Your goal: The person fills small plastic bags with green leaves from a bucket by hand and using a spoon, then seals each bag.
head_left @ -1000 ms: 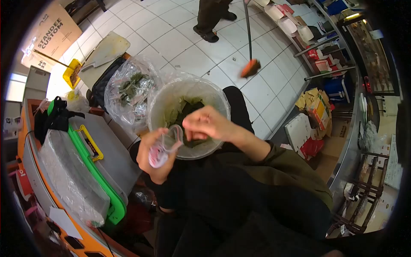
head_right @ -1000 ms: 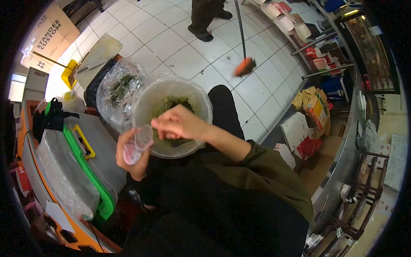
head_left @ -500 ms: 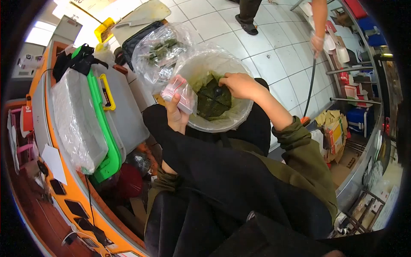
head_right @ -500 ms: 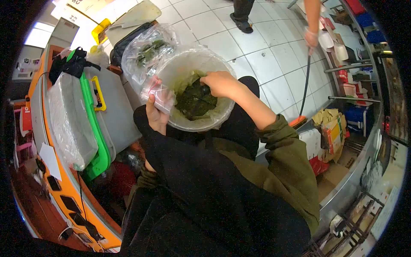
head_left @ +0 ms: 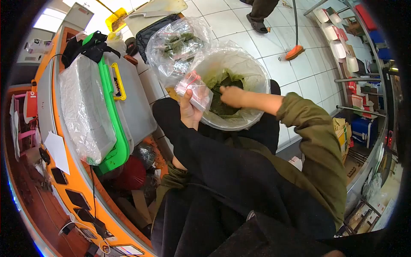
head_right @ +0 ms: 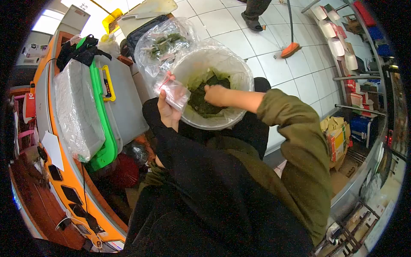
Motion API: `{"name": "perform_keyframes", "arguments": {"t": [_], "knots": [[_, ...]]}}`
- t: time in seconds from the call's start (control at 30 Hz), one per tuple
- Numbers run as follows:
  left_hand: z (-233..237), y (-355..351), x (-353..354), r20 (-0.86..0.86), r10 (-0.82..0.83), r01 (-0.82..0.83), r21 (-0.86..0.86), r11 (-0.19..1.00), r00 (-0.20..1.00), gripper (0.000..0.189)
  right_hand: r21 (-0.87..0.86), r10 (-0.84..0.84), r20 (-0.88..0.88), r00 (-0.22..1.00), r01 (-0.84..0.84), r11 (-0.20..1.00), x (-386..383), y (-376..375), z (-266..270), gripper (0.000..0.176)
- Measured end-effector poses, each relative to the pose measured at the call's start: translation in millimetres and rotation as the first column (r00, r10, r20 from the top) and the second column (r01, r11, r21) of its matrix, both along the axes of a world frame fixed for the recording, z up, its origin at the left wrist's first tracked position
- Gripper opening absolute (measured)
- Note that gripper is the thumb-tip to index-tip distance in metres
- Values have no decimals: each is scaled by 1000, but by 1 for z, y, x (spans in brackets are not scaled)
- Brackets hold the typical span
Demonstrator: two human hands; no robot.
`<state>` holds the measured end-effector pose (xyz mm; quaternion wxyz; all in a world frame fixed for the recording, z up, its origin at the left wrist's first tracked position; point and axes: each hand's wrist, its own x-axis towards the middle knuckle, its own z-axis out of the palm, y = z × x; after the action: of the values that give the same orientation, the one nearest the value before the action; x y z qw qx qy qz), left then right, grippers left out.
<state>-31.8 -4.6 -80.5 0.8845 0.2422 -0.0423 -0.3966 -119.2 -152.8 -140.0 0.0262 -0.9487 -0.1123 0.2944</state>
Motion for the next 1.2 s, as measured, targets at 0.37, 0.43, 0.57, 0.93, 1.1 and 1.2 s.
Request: {"name": "perform_keyframes", "arguments": {"t": [0.37, 0.43, 0.57, 0.93, 1.1, 1.2], "knots": [[0, 0, 4, -20, -82, 77, -165, 983, 996, 63, 783, -532, -58, 845, 369, 501, 20, 6, -1, 11], [1, 3, 1, 14, -48, 48, 5, 999, 999, 67, 729, -270, -62, 961, 228, 645, 25, 7, -9, 12], [3, 2, -1, 84, -23, 12, 131, 991, 996, 68, 625, -65, -297, 953, 245, 741, 10, -9, -9, 15], [14, -1, -1, 166, -69, 35, 202, 979, 984, 67, 565, -122, -588, 800, 513, 647, 8, -32, 15, 14], [14, -2, -2, 200, -80, 37, 211, 977, 977, 67, 597, -160, -551, 819, 521, 610, 17, -35, 8, 12], [15, -2, -2, 193, -63, 23, 205, 979, 979, 60, 597, 121, -362, 924, 129, 792, 12, -21, 24, 12]]}}
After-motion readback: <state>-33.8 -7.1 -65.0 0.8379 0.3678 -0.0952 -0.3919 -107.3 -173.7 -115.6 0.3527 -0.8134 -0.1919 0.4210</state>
